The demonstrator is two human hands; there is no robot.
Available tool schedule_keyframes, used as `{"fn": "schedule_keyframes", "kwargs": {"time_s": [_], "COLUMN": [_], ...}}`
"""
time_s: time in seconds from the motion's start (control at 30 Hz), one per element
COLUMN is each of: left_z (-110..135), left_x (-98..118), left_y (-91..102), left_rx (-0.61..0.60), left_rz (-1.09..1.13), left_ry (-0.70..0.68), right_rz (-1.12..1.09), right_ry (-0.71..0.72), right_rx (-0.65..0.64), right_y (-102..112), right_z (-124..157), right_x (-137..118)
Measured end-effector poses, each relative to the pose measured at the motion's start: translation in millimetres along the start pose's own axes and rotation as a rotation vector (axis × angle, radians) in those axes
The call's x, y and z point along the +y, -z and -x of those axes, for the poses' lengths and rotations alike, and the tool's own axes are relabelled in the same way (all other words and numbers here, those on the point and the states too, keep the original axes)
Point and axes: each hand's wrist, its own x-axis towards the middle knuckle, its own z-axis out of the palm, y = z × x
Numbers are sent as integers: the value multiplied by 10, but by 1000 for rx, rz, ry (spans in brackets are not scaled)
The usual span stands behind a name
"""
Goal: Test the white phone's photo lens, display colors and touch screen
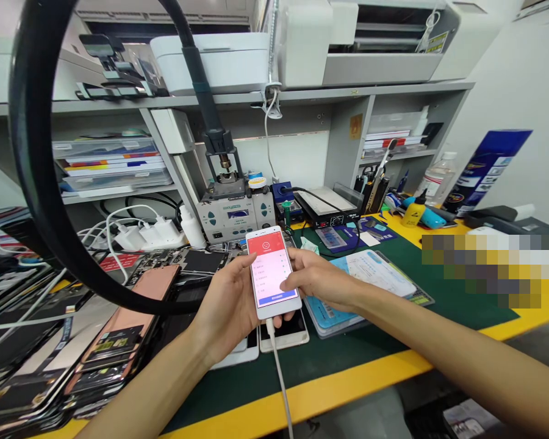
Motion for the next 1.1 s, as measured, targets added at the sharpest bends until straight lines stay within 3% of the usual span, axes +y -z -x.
{"fn": "schedule_keyframes", "kwargs": {"time_s": [0.43,1.1], "left_z": [16,36], "left_x": [9,27], "left_y": [-24,-46], "left_rx": [15,32], "left_rz": [-23,-23], "left_ry": [14,17], "right_rz": [-112,-80], "right_ry": [-12,-14], "right_rx": [10,-17], "right_y": [-9,2], "right_z": [16,22], "right_x": [-16,-13]}}
